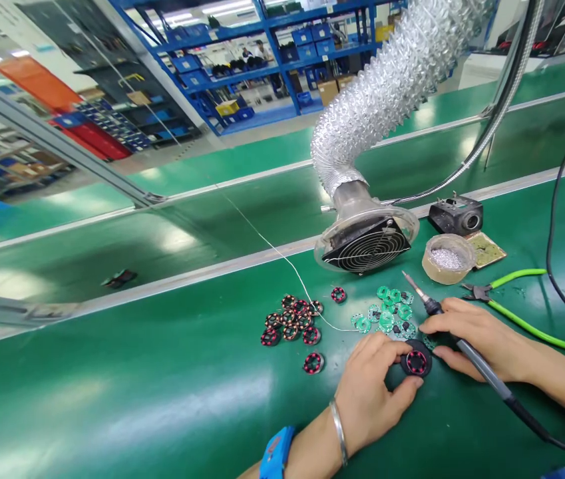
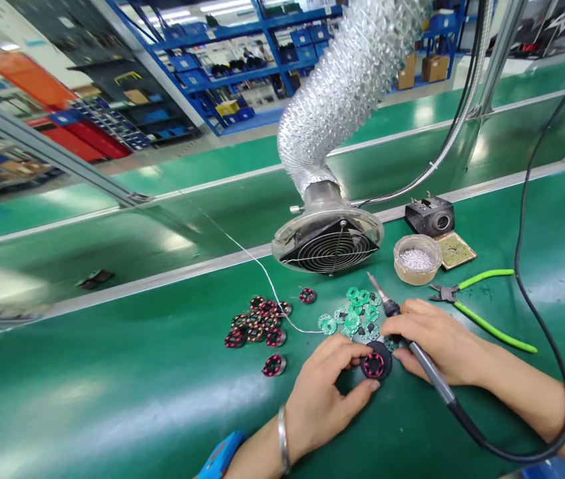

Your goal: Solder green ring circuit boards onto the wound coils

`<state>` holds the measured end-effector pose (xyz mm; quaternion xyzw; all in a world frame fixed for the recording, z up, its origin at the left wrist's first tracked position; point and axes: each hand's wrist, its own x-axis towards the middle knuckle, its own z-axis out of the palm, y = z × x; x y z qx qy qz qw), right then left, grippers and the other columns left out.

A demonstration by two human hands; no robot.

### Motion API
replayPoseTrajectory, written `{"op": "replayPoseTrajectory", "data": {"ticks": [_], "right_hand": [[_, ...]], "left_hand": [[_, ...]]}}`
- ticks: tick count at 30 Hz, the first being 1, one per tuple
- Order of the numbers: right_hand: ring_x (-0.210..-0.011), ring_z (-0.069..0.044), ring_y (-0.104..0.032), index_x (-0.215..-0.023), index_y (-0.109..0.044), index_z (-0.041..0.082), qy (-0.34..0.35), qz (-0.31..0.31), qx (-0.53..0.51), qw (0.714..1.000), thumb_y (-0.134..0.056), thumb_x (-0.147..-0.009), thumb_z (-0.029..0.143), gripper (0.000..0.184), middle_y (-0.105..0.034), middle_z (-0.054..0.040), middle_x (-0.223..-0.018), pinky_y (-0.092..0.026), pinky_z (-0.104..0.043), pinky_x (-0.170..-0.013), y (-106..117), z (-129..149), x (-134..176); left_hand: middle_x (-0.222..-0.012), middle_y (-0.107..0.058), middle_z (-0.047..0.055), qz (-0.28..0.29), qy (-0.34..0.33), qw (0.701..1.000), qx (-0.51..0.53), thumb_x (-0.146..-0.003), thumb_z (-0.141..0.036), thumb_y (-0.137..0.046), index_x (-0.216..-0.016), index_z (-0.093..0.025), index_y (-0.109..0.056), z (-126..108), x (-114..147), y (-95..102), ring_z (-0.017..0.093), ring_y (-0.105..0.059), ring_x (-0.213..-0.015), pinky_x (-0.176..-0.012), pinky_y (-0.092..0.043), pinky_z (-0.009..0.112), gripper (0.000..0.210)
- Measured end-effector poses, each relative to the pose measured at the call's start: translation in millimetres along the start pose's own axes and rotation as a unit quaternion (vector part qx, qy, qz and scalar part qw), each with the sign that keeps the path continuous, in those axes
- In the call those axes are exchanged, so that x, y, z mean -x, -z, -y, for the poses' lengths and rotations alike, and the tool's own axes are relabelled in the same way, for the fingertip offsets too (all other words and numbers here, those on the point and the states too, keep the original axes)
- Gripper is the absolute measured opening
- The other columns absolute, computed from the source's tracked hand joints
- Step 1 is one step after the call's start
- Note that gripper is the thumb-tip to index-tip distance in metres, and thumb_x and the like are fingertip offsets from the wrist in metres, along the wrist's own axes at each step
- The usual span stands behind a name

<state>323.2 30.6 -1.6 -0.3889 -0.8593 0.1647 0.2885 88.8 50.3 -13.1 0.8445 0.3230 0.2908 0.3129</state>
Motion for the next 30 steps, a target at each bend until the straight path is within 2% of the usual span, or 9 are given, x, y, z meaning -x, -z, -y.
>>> {"op": "replayPoseTrajectory", "data": {"ticks": [3, 7, 12, 17, 20, 23, 26, 30], "right_hand": [[-0.077, -0.018, -0.049, -0.118, -0.048, 0.02, -0.006, -0.048, -0.017, 0.999, -0.055, -0.086, 0.015, 0.034, -0.062, -0.0059, -0.093, -0.04, -0.03, -0.066, -1.2, 15.2, -6.6], [-0.075, -0.019, -0.052, -0.116, -0.05, 0.021, 0.068, -0.01, 0.027, 0.997, -0.05, -0.085, 0.013, 0.031, -0.064, -0.0036, -0.083, -0.037, -0.032, -0.065, -6.6, 32.5, -18.1], [-0.078, -0.019, -0.054, -0.122, -0.049, 0.018, 0.085, 0.016, 0.107, 0.991, -0.049, -0.086, 0.012, 0.037, -0.063, -0.0034, -0.076, -0.036, -0.032, -0.067, -8.0, 31.1, -19.6], [-0.076, -0.019, -0.051, -0.118, -0.053, 0.016, 0.1, 0.042, 0.147, 0.983, -0.051, -0.085, 0.014, 0.032, -0.061, -0.0036, -0.074, -0.033, -0.032, -0.066, -1.6, 31.5, -22.4], [-0.072, -0.019, -0.048, -0.114, -0.055, 0.015, 0.113, 0.042, 0.172, 0.978, -0.052, -0.085, 0.013, 0.03, -0.057, -0.0025, -0.07, -0.031, -0.032, -0.064, 0.8, 35.1, -26.0], [-0.07, -0.019, -0.045, -0.119, -0.054, 0.014, 0.125, 0.041, 0.189, 0.973, -0.051, -0.087, 0.013, 0.032, -0.054, -0.0015, -0.068, -0.029, -0.033, -0.063, 1.3, 36.5, -27.4], [-0.073, -0.019, -0.044, -0.123, -0.051, 0.015, 0.096, 0.059, 0.157, 0.981, -0.05, -0.087, 0.013, 0.036, -0.056, -0.0025, -0.072, -0.029, -0.033, -0.064, 1.0, 34.7, -27.0], [-0.074, -0.018, -0.041, -0.119, -0.051, 0.017, 0.051, 0.062, 0.064, 0.995, -0.05, -0.083, 0.012, 0.036, -0.058, -0.0031, -0.079, -0.029, -0.032, -0.066, 1.4, 31.9, -25.2]], "left_hand": [[-0.08, -0.064, 0.003, -0.007, -0.005, 1.0, 0.004, -0.072, -0.015, -0.073, -0.094, -0.019, -0.063, 1.0, -0.5, -1.4, 0.018, -0.059, -0.075, -0.066, -0.048, 0.03, 0.025], [-0.074, -0.062, 0.001, -0.023, 0.011, 1.0, -0.01, -0.066, -0.006, -0.069, -0.079, -0.019, -0.06, 1.1, 0.3, -4.4, 0.018, -0.057, -0.07, -0.062, -0.044, 0.029, 0.021], [-0.069, -0.06, -0.001, -0.042, 0.025, 0.999, -0.013, -0.067, -0.009, -0.072, -0.071, -0.02, -0.057, -0.2, 0.9, -7.7, 0.016, -0.054, -0.066, -0.06, -0.041, 0.027, 0.019], [-0.073, -0.062, 0.0, -0.017, 0.022, 0.999, 0.021, -0.068, -0.011, -0.073, -0.075, -0.019, -0.058, -1.0, -0.8, -1.4, 0.017, -0.055, -0.069, -0.063, -0.042, 0.028, 0.019], [-0.077, -0.063, 0.002, 0.002, 0.021, 0.998, 0.058, -0.073, -0.008, -0.064, -0.081, -0.018, -0.058, -1.2, -1.4, 6.7, 0.018, -0.057, -0.072, -0.066, -0.044, 0.029, 0.014], [-0.077, -0.064, 0.003, 0.008, 0.015, 0.994, 0.108, -0.083, -0.01, -0.056, -0.08, -0.018, -0.059, 0.4, -2.0, 12.4, 0.017, -0.058, -0.074, -0.068, -0.045, 0.028, 0.008], [-0.079, -0.065, 0.004, 0.026, 0.013, 0.989, 0.142, -0.088, -0.015, -0.056, -0.084, -0.018, -0.063, 2.8, -2.5, 14.4, 0.016, -0.059, -0.077, -0.072, -0.046, 0.028, 0.009], [-0.084, -0.065, 0.004, 0.036, 0.01, 0.987, 0.159, -0.087, -0.014, -0.058, -0.086, -0.017, -0.064, 3.9, -2.8, 15.4, 0.016, -0.059, -0.08, -0.074, -0.047, 0.027, 0.008]]}}
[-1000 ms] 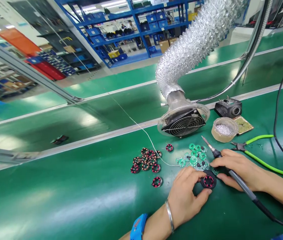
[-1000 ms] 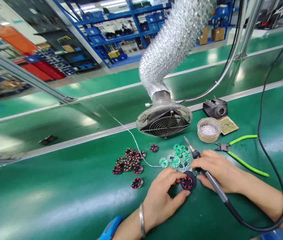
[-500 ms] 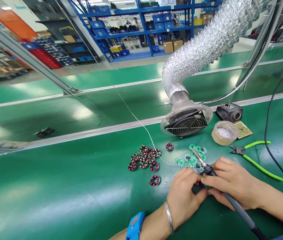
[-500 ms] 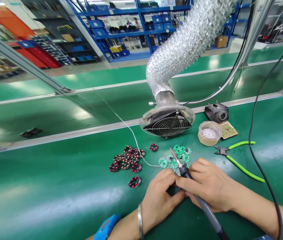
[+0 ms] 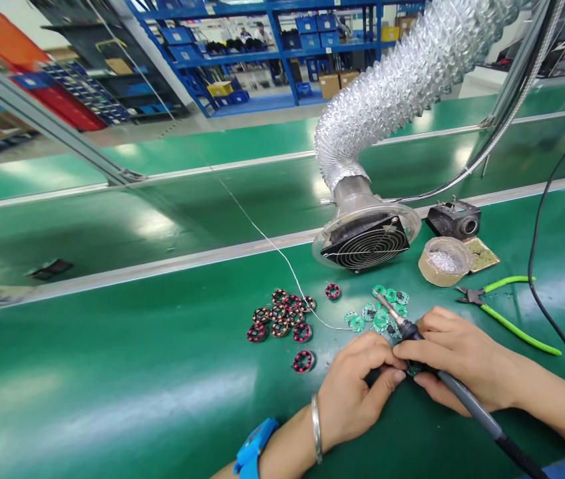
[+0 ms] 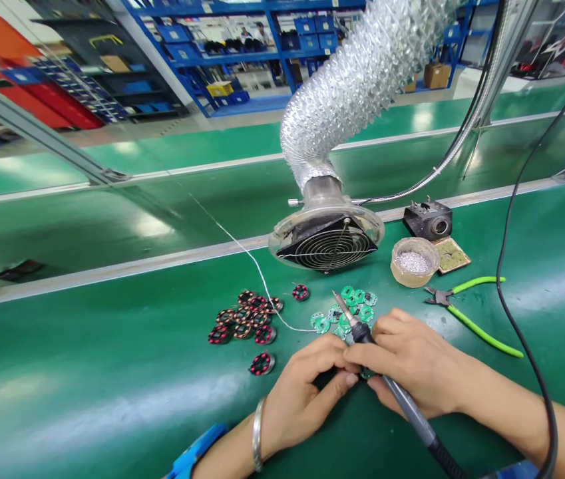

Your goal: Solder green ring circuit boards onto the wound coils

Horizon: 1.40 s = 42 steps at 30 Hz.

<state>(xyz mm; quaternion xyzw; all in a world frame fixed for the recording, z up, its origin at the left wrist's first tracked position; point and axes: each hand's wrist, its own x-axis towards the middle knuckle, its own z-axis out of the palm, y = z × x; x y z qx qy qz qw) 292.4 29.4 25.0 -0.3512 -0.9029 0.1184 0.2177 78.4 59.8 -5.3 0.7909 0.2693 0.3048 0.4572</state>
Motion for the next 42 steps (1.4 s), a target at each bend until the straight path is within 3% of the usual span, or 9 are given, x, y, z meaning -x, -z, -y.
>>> {"op": "replayPoseTrajectory", "data": {"ticks": [7, 15, 20, 26, 32, 37, 40, 42], "right_hand": [[-0.078, -0.02, -0.042, -0.129, -0.044, 0.019, 0.006, 0.011, 0.0, 1.0, -0.048, -0.084, 0.009, 0.047, -0.06, -0.0051, -0.083, -0.029, -0.032, -0.067, 1.7, 1.4, 0.3], [-0.078, -0.02, -0.042, -0.131, -0.045, 0.019, -0.004, 0.021, 0.018, 1.0, -0.051, -0.082, 0.011, 0.05, -0.057, -0.0043, -0.081, -0.029, -0.032, -0.066, 1.4, 2.7, 0.1], [-0.076, -0.021, -0.041, -0.127, -0.049, 0.016, 0.02, 0.019, 0.066, 0.997, -0.054, -0.079, 0.013, 0.048, -0.054, -0.0039, -0.075, -0.028, -0.033, -0.065, 1.7, 3.8, 1.0], [-0.077, -0.019, -0.042, -0.12, -0.052, 0.018, -0.017, 0.0, -0.063, 0.998, -0.05, -0.075, 0.006, 0.046, -0.057, -0.0039, -0.083, -0.034, -0.03, -0.067, 1.2, -1.6, -0.1], [-0.076, -0.021, -0.04, -0.13, -0.046, 0.015, 0.019, -0.005, 0.002, 1.0, -0.049, -0.082, 0.008, 0.048, -0.055, -0.0046, -0.076, -0.033, -0.032, -0.067, 2.5, 1.2, 1.0], [-0.078, -0.021, -0.042, -0.126, -0.051, 0.016, -0.003, 0.017, -0.009, 1.0, -0.05, -0.077, 0.006, 0.05, -0.054, -0.0036, -0.075, -0.034, -0.032, -0.068, 2.5, 0.0, 2.6], [-0.079, -0.02, -0.043, -0.122, -0.053, 0.016, -0.014, 0.016, -0.025, 0.999, -0.051, -0.074, 0.004, 0.05, -0.057, -0.0044, -0.079, -0.035, -0.031, -0.068, 1.4, -2.0, 3.5], [-0.08, -0.02, -0.044, -0.12, -0.054, 0.016, -0.026, 0.011, -0.043, 0.999, -0.052, -0.073, 0.003, 0.049, -0.059, -0.0052, -0.082, -0.037, -0.031, -0.069, 0.2, -3.2, 3.6]], "left_hand": [[-0.074, -0.058, 0.002, 0.033, 0.011, 0.998, -0.044, -0.082, -0.011, -0.053, -0.078, -0.016, -0.058, -4.5, -1.9, 0.8, 0.015, -0.054, -0.07, -0.065, -0.044, 0.026, 0.009], [-0.072, -0.055, 0.001, -0.002, 0.039, 0.999, -0.032, -0.082, -0.011, -0.051, -0.074, -0.018, -0.053, -6.6, -3.9, 1.7, 0.014, -0.052, -0.068, -0.063, -0.044, 0.025, 0.011], [-0.078, -0.056, 0.004, -0.011, -0.022, 0.997, -0.069, -0.071, -0.015, -0.06, -0.081, -0.018, -0.052, -7.5, -1.3, -1.2, 0.017, -0.052, -0.072, -0.065, -0.045, 0.03, 0.013], [-0.079, -0.059, 0.003, -0.024, -0.051, 0.991, -0.118, -0.075, -0.018, -0.071, -0.083, -0.019, -0.058, -1.4, 2.6, -6.6, 0.016, -0.057, -0.072, -0.065, -0.047, 0.028, 0.015], [-0.075, -0.061, 0.002, -0.035, -0.087, 0.98, -0.177, -0.083, -0.013, -0.061, -0.081, -0.02, -0.06, -0.5, 6.6, -14.6, 0.015, -0.058, -0.068, -0.062, -0.047, 0.025, 0.007], [-0.073, -0.062, 0.002, -0.017, -0.17, 0.941, -0.293, -0.085, -0.013, -0.056, -0.086, -0.021, -0.06, -5.0, 8.8, -13.5, 0.014, -0.054, -0.063, -0.059, -0.043, 0.027, 0.009], [-0.074, -0.063, 0.002, 0.0, -0.213, 0.933, -0.291, -0.084, -0.011, -0.055, -0.089, -0.021, -0.057, -7.6, 9.8, -9.4, 0.014, -0.053, -0.06, -0.058, -0.042, 0.027, 0.011], [-0.075, -0.063, 0.003, -0.012, -0.2, 0.941, -0.273, -0.082, -0.012, -0.055, -0.089, -0.02, -0.055, -8.1, 10.0, -8.0, 0.015, -0.055, -0.062, -0.059, -0.044, 0.028, 0.011]]}}
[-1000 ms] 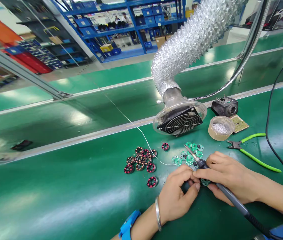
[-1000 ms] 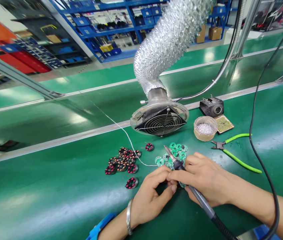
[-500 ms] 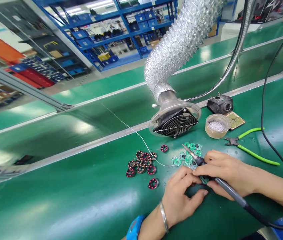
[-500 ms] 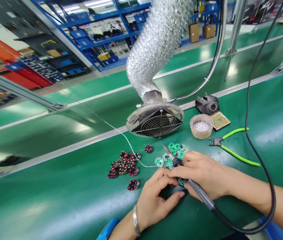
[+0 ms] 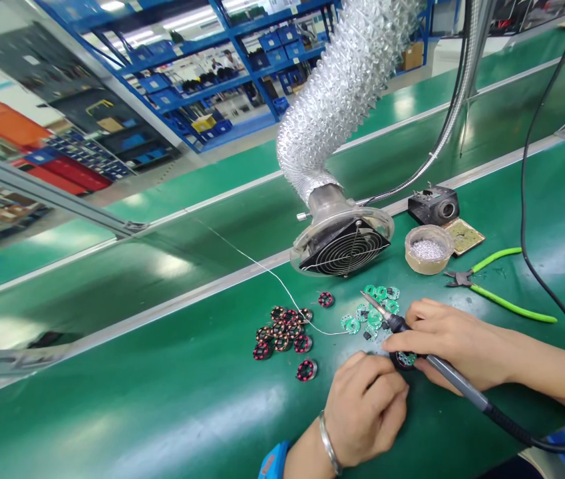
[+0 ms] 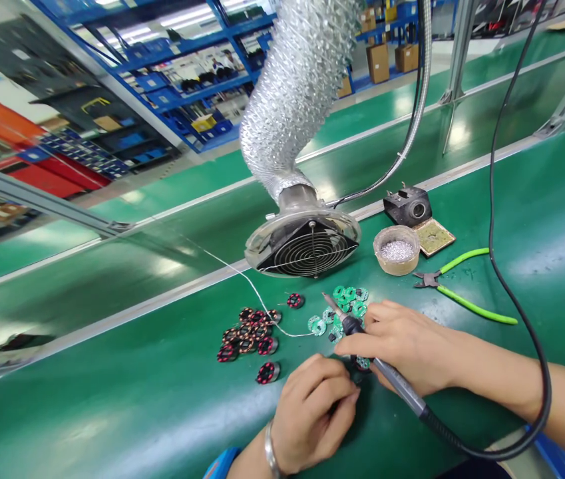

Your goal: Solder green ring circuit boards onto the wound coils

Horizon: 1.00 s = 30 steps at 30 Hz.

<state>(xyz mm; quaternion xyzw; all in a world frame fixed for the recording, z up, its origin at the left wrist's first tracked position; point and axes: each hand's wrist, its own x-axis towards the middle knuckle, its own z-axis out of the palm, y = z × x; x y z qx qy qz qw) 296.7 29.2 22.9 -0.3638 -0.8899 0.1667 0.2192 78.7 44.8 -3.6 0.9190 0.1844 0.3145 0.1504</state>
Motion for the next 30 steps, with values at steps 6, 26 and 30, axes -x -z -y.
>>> {"op": "replayPoseTrajectory", "data": {"ticks": [6, 26, 30], "right_hand": [[-0.076, -0.018, -0.043, -0.118, -0.054, 0.015, 0.008, -0.042, -0.063, 0.997, -0.052, -0.072, 0.002, 0.047, -0.063, -0.0049, -0.089, -0.04, -0.029, -0.068, -3.9, -3.2, 1.3], [-0.072, -0.017, -0.042, -0.12, -0.051, 0.017, 0.018, -0.113, -0.096, 0.989, -0.049, -0.081, 0.007, 0.04, -0.059, -0.0041, -0.084, -0.038, -0.027, -0.063, -7.9, -2.4, 5.5], [-0.072, -0.017, -0.044, -0.122, -0.049, 0.018, 0.051, -0.166, -0.066, 0.983, -0.046, -0.083, 0.004, 0.041, -0.06, -0.0028, -0.079, -0.038, -0.028, -0.063, -14.8, 0.3, 5.9]], "left_hand": [[-0.074, -0.062, 0.003, 0.018, 0.038, 0.998, -0.048, -0.087, -0.014, -0.056, -0.094, -0.021, -0.058, 1.7, -0.4, -7.9, 0.016, -0.059, -0.065, -0.061, -0.046, 0.027, 0.01], [-0.073, -0.057, 0.001, 0.03, 0.241, 0.949, 0.199, -0.085, -0.015, -0.058, -0.08, -0.018, -0.062, 3.9, -7.1, -1.6, 0.009, -0.048, -0.055, -0.049, -0.041, 0.019, 0.007], [-0.072, -0.054, 0.001, 0.018, 0.229, 0.956, 0.182, -0.086, -0.012, -0.054, -0.079, -0.018, -0.058, -0.2, -7.9, -4.8, 0.011, -0.048, -0.058, -0.052, -0.04, 0.02, 0.009]]}}
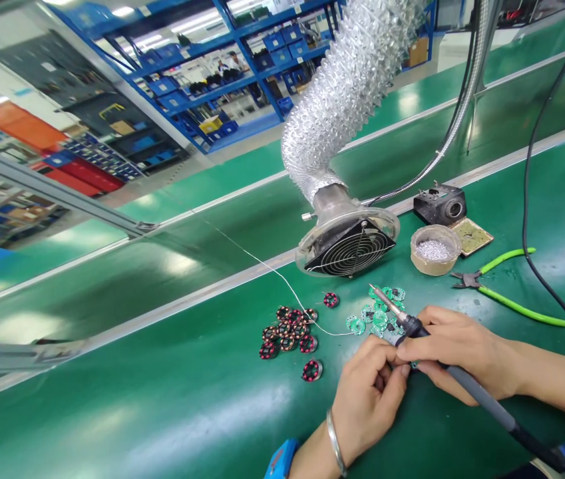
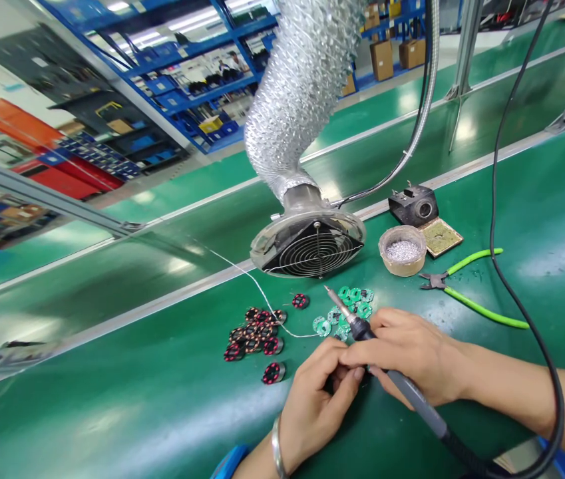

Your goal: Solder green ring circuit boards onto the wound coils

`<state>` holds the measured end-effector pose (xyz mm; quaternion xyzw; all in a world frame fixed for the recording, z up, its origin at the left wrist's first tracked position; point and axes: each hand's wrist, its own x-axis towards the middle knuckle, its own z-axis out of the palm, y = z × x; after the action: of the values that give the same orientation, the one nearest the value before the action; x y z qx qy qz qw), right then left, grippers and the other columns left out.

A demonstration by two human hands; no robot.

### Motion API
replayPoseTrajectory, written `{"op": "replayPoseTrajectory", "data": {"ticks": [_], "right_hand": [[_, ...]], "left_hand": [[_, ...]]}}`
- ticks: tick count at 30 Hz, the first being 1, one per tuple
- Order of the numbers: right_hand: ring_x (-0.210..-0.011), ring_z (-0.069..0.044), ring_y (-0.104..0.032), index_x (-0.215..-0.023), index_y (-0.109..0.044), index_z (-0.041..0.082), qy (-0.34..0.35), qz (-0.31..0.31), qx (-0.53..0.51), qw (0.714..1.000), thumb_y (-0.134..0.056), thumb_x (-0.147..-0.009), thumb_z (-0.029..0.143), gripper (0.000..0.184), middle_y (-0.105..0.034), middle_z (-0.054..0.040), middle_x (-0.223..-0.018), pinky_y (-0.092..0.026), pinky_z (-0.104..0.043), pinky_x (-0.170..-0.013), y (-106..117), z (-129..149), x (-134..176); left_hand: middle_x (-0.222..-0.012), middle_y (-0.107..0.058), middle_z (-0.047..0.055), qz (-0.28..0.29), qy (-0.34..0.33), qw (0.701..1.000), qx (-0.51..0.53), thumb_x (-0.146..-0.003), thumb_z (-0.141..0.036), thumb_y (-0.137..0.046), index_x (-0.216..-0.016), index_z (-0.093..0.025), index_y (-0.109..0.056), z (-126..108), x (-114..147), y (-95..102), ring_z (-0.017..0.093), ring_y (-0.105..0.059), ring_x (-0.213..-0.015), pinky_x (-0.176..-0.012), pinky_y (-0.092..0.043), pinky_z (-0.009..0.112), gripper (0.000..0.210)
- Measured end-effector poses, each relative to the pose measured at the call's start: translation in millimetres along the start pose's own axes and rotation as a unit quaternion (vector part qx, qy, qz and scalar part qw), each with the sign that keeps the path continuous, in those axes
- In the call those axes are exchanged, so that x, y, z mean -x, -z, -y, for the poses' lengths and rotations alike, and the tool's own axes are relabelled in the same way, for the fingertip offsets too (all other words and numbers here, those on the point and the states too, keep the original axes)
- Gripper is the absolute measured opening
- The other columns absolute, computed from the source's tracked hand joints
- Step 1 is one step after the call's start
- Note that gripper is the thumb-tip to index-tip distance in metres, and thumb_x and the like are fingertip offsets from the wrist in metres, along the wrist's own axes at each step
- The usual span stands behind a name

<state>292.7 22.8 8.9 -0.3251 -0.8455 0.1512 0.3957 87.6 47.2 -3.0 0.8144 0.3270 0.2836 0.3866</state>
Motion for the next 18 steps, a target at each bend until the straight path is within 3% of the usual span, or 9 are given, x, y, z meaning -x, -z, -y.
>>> {"op": "replayPoseTrajectory", "data": {"ticks": [5, 9, 18], "right_hand": [[-0.073, -0.018, -0.05, -0.122, -0.048, 0.018, 0.035, -0.009, 0.038, 0.999, -0.043, -0.09, 0.01, 0.034, -0.058, -0.001, -0.072, -0.04, -0.031, -0.067, -6.8, -1.1, 6.3], [-0.071, -0.018, -0.05, -0.119, -0.051, 0.016, 0.023, -0.009, 0.063, 0.998, -0.044, -0.091, 0.011, 0.03, -0.057, -0.0005, -0.068, -0.04, -0.031, -0.066, -8.0, -1.7, 6.4], [-0.069, -0.016, -0.047, -0.123, -0.05, 0.019, 0.002, -0.027, 0.064, 0.998, -0.048, -0.088, 0.006, 0.037, -0.063, -0.0014, -0.075, -0.041, -0.03, -0.064, -8.8, -0.5, 6.9]], "left_hand": [[-0.073, -0.052, 0.0, -0.004, -0.006, 1.0, -0.019, -0.088, -0.011, -0.047, -0.078, -0.02, -0.051, -4.1, 0.5, -1.4, 0.012, -0.049, -0.062, -0.056, -0.04, 0.021, 0.013], [-0.075, -0.052, 0.001, -0.006, 0.013, 1.0, -0.014, -0.089, -0.012, -0.046, -0.08, -0.02, -0.051, -4.9, 0.5, -0.4, 0.012, -0.05, -0.063, -0.055, -0.04, 0.022, 0.013], [-0.077, -0.054, 0.001, -0.014, 0.012, 1.0, 0.005, -0.087, -0.01, -0.051, -0.085, -0.018, -0.058, -0.1, 0.9, -4.3, 0.011, -0.051, -0.061, -0.054, -0.042, 0.021, 0.011]]}}
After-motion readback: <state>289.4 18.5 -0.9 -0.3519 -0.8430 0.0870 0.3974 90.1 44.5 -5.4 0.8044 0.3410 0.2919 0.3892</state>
